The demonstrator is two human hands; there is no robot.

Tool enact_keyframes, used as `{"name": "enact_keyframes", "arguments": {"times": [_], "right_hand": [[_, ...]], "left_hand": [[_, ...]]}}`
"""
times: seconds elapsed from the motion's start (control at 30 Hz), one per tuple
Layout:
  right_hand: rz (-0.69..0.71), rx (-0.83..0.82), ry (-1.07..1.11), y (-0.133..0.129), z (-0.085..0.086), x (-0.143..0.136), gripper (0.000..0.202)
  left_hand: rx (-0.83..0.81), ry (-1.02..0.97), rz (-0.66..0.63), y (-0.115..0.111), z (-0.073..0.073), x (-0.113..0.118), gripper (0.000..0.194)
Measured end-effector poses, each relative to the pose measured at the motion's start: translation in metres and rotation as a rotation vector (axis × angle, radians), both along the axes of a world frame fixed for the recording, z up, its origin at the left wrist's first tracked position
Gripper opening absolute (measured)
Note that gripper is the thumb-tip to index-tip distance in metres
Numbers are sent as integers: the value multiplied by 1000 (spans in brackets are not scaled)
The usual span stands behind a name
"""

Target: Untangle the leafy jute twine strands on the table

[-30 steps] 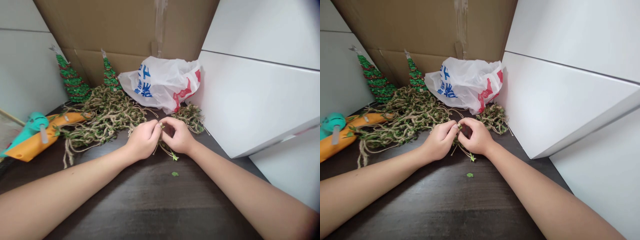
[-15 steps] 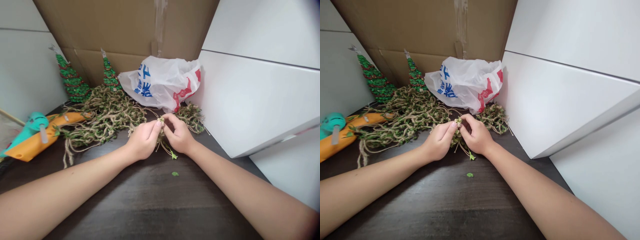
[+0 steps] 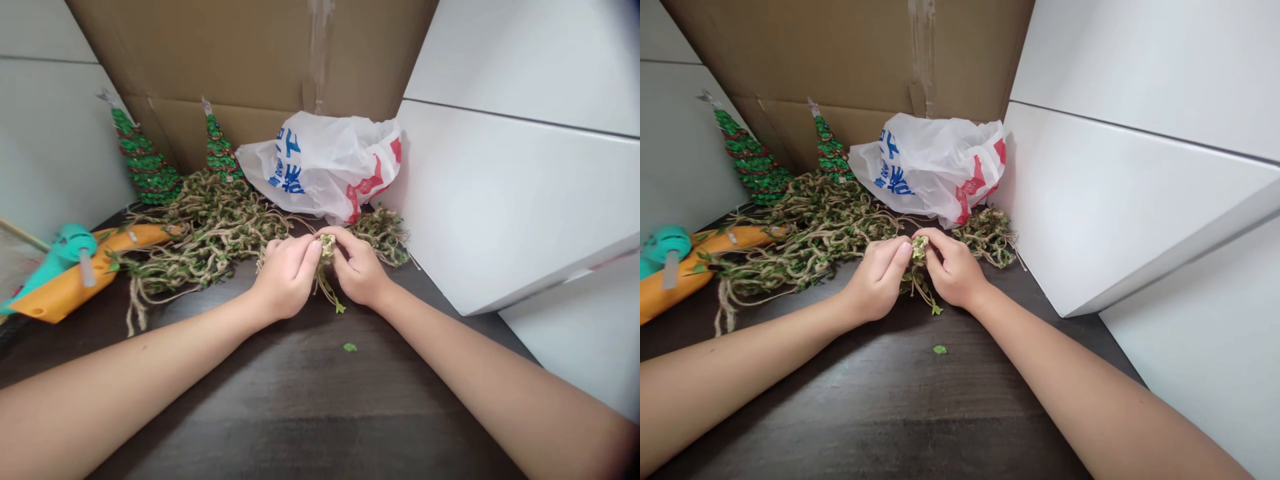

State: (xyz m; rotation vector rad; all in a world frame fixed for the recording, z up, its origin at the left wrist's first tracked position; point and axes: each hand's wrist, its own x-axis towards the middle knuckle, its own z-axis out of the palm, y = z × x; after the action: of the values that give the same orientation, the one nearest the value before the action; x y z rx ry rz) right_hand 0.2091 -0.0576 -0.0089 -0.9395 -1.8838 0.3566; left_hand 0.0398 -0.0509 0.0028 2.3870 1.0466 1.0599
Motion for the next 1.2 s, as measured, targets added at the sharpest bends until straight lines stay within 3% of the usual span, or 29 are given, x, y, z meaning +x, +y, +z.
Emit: {"name": "enact_keyframes", "arguments": {"times": [0.13, 0.23, 0.57, 0.83, 1.2], "right_hand": [[-2, -16, 16, 0, 1, 0, 21], [-5, -44, 32, 0, 1, 0, 21], [2, -86, 37, 0, 0, 1, 22], [-7, -83, 34, 0, 0, 1, 30], [-6, -175, 78, -3, 1, -2, 49]], "left_hand": [[75, 53, 126, -1, -1, 1, 20], [108, 37, 150, 0, -3, 2, 13], [138, -56, 11, 5, -4, 2, 14], [28, -132, -80, 4, -5, 2, 13], [-35, -96, -115, 3, -9, 3, 16]]}}
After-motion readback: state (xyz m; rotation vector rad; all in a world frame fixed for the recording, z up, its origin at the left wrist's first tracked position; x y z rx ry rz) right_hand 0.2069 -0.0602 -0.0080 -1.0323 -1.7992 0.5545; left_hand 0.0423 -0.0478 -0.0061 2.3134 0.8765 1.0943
